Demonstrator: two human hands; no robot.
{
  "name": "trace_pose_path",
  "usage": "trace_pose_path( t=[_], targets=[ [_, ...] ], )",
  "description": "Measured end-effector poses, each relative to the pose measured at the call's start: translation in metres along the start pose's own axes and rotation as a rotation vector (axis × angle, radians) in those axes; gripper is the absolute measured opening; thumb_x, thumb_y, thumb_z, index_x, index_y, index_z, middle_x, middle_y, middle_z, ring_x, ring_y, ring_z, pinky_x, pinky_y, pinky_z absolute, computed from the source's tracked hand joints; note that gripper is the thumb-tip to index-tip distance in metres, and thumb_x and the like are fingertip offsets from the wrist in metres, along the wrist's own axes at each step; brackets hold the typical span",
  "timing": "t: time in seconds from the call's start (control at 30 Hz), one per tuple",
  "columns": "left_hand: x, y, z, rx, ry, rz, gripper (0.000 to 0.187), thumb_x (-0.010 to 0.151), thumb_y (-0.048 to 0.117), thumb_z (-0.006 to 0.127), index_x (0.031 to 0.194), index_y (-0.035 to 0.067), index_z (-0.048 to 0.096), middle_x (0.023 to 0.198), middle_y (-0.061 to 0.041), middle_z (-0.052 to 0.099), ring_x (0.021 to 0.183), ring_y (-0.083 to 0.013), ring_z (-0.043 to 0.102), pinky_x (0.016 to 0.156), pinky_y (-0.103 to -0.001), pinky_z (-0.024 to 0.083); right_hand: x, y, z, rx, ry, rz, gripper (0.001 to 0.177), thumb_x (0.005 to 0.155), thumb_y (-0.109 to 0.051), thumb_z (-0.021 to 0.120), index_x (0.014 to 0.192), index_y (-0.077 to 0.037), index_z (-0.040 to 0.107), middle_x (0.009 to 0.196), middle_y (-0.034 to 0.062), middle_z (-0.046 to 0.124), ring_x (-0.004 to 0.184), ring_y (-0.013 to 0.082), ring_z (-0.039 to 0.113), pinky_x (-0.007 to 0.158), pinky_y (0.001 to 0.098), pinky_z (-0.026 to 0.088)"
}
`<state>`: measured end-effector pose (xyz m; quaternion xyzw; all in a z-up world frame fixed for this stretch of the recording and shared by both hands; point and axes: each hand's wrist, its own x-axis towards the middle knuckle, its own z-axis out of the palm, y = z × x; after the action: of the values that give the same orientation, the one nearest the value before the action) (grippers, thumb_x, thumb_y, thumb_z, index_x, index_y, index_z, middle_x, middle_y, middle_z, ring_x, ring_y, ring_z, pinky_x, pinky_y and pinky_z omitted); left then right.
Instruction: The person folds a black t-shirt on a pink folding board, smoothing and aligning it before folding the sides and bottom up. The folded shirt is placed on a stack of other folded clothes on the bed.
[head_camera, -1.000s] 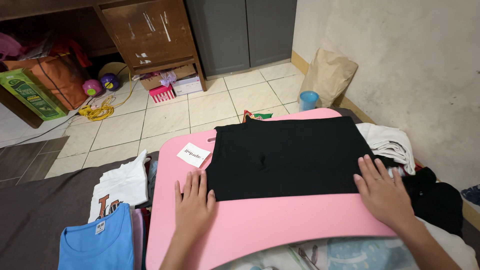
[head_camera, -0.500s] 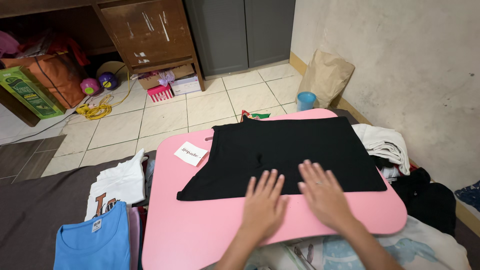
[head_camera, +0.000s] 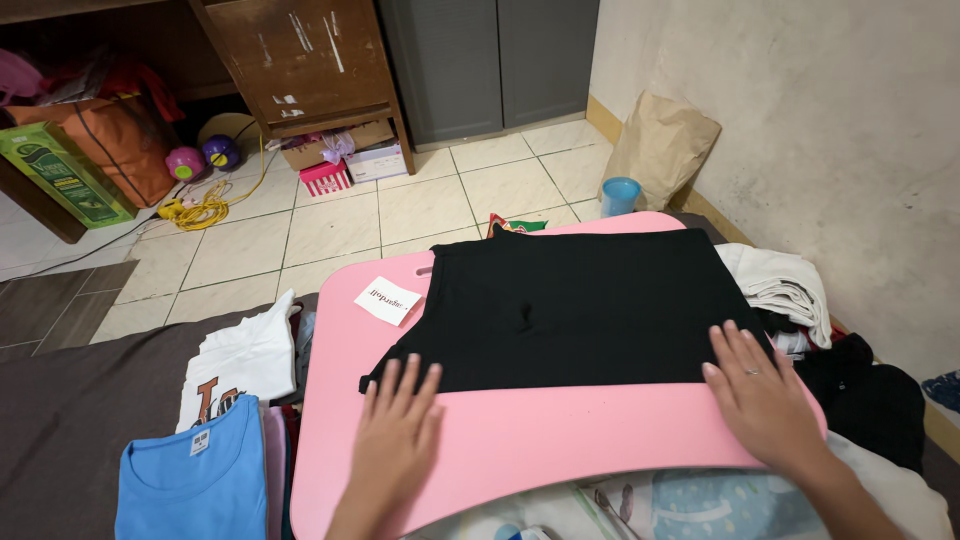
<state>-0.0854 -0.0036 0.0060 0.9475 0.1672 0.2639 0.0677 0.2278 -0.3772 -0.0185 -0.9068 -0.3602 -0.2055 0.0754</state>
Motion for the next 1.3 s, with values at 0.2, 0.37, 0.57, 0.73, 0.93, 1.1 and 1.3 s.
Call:
trace_pose_path(
  t=[0.2,0.37,0.57,0.73,0.93,1.1,1.3],
  targets=[
    [0.007,0.005,-0.007,-0.012,0.089,-0.005,0.044,0.089,0.019,0.059,0.128,0.0,0.064,0.144,-0.022,0.054,0.137,-0.0382,0.046,0.117,-0.051,0.028,0.014,-0.061,-0.021,0.192,0.008,-0.003,0.05,0.088,-0.025,0.056,0.136,-0.012,0.06,0.149,0.0075,0.053,0.142,0.0241,0.044,0.121,0.05,0.027],
    [0.039,0.062,0.016,-0.408,0.136,0.21,0.036,0.077,0.0,0.068,0.113,-0.001,0.073,0.127,-0.017,0.069,0.118,-0.0351,0.063,0.101,-0.044,0.049,0.03,-0.184,-0.033,0.491,-0.058,-0.11,0.027,0.08,-0.01,0.067,0.107,-0.01,0.075,0.115,0.0071,0.068,0.111,0.0259,0.06,0.095,0.0439,0.045],
    [0.053,0.094,0.023,-0.435,0.116,0.247,0.02,0.085,0.008,0.074,0.104,0.003,0.074,0.106,-0.007,0.072,0.095,-0.0255,0.066,0.081,-0.038,0.054,0.042,-0.206,-0.049,0.517,0.111,-0.257,0.012,0.086,-0.014,0.067,0.094,-0.006,0.069,0.099,0.0058,0.065,0.095,0.0264,0.059,0.08,0.0402,0.045],
    [0.062,0.1,0.031,-0.376,0.141,0.281,0.014,0.08,0.008,0.073,0.093,0.004,0.072,0.09,-0.006,0.065,0.084,-0.0253,0.063,0.071,-0.04,0.052,0.048,-0.201,-0.046,0.471,0.108,-0.292,0.01,0.09,-0.012,0.064,0.096,-0.004,0.066,0.097,0.0071,0.065,0.094,0.0272,0.059,0.079,0.0401,0.045],
    [0.072,0.09,0.035,-0.264,0.088,0.342,0.006,0.084,0.011,0.07,0.09,0.008,0.069,0.086,-0.004,0.063,0.086,-0.0233,0.064,0.066,-0.037,0.054,0.052,-0.193,-0.054,0.453,0.158,-0.398,0.011,0.083,-0.007,0.065,0.092,-0.003,0.068,0.09,0.008,0.066,0.085,0.0272,0.062,0.074,0.0402,0.047],
    [0.076,0.089,0.035,-0.275,0.081,0.319,0.009,0.088,0.016,0.072,0.085,0.009,0.069,0.083,-0.005,0.064,0.082,-0.0246,0.065,0.063,-0.038,0.054,0.048,-0.177,-0.049,0.338,0.197,-0.431,0.018,0.08,-0.006,0.067,0.097,-0.002,0.071,0.087,0.0076,0.066,0.084,0.0255,0.064,0.073,0.0386,0.049],
    [0.078,0.089,0.032,-0.302,0.096,0.275,0.011,0.089,0.019,0.073,0.085,0.009,0.07,0.082,-0.004,0.064,0.079,-0.0235,0.066,0.061,-0.038,0.054,0.031,-0.101,-0.038,0.155,0.23,-0.378,0.026,0.075,-0.004,0.066,0.1,-0.002,0.072,0.092,0.0098,0.07,0.083,0.0262,0.066,0.073,0.0387,0.052]
  ],
)
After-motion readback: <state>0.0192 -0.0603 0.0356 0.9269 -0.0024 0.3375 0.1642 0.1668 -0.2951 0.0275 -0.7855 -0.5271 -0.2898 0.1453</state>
